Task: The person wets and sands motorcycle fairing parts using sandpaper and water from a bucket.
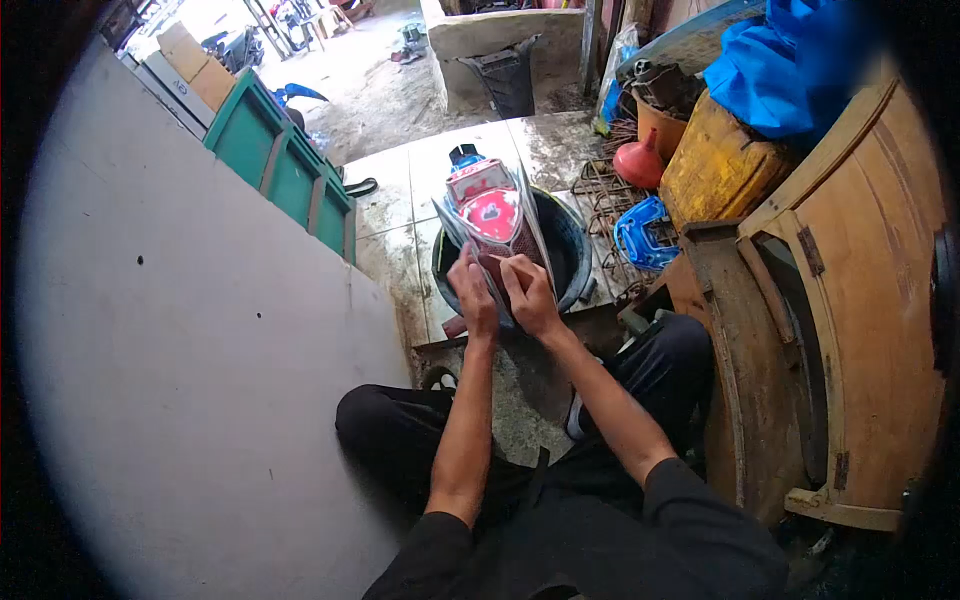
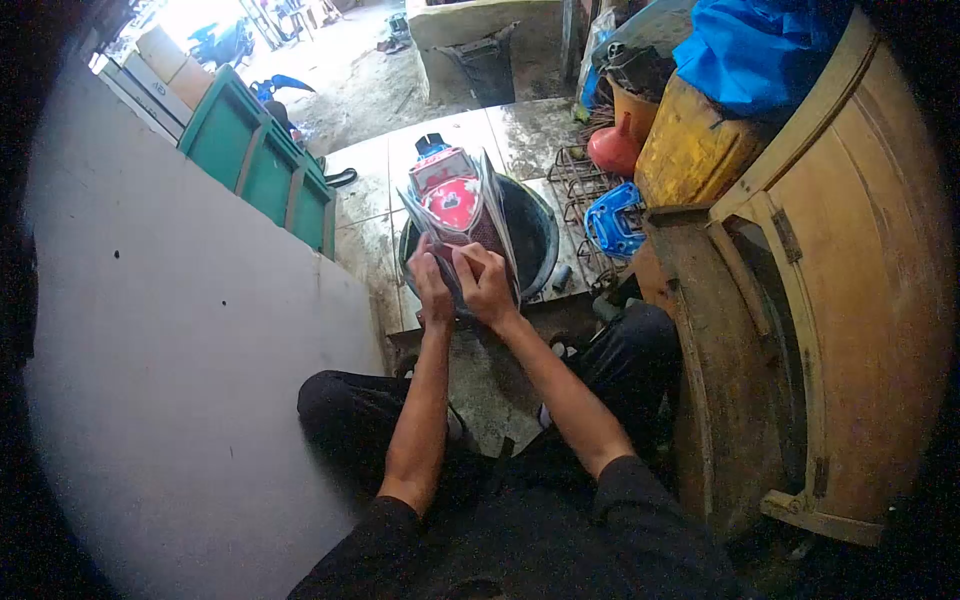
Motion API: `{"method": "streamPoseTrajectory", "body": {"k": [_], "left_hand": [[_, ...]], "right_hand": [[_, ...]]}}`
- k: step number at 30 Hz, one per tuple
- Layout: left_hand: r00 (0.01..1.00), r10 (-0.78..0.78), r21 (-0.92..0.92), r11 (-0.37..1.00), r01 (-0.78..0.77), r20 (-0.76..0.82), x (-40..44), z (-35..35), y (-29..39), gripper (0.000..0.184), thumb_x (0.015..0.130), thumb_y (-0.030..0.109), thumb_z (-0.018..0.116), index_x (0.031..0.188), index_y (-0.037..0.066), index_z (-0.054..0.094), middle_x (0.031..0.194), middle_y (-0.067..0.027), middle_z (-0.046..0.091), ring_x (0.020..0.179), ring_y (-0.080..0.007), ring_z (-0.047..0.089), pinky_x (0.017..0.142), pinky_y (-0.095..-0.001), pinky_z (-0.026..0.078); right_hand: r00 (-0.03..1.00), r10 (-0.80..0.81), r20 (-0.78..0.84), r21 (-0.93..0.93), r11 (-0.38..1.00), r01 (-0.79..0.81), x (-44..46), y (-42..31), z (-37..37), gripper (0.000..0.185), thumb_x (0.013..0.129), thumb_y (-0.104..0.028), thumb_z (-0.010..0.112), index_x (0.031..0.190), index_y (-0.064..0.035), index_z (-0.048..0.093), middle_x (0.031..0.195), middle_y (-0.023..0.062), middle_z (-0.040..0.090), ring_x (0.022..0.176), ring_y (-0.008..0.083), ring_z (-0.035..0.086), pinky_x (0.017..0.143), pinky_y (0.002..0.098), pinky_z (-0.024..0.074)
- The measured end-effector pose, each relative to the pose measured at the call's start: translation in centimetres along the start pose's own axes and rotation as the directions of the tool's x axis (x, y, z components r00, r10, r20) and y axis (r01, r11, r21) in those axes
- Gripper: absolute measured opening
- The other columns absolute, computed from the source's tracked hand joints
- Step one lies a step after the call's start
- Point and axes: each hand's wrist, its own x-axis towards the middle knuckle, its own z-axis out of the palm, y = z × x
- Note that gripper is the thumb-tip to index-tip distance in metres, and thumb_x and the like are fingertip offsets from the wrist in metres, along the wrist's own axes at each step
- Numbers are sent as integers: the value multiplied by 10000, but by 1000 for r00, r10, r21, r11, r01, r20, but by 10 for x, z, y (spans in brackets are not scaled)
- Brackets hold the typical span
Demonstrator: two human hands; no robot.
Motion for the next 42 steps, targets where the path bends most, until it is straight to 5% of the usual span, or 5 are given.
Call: {"method": "streamPoseTrajectory", "body": {"k": [10,14,17,33,42], "left_hand": [[920,-392,-470,815,340,-15,18,-23,-19,331,1041,340,481,1076,33,598,992,-32,619,915,-119,573,846,-280,464],[694,-719,-500,612,613,-28,21,-15,-7,386,1049,377,435,1094,27,593,1016,-47,624,940,-158,588,871,-332,461],[819,-565,-500,683,533,101,18,-7,-48,402,1057,361,373,1071,55,632,1005,-74,667,957,-191,627,886,-355,486],[907,-417,-469,791,392,56,64,0,54,395,1054,307,364,1023,8,619,970,-82,661,998,-165,589,901,-356,467],[841,-533,-267,827,495,-90,49,-5,-15,332,1025,371,480,1047,48,556,959,-91,664,811,-225,642,767,-449,512]], "right_hand": [[928,-33,-372,-181,983,-37,97,29,-18,544,993,-476,508,1099,43,635,1067,229,614,1007,340,604,897,383,469],[788,614,49,427,700,-572,136,139,-43,725,929,-620,536,1269,19,574,1178,141,661,1040,274,642,890,402,513],[512,850,126,471,403,-785,133,107,-39,786,929,-652,500,1304,36,551,1181,147,657,1044,261,643,903,413,518],[848,524,-80,800,542,-259,102,8,-54,702,987,-620,402,1340,-29,539,1243,99,621,1103,232,604,955,355,481],[587,537,-606,700,711,73,67,42,-55,804,988,-619,385,1482,13,325,1533,143,347,1365,281,390,1154,392,277]]}}
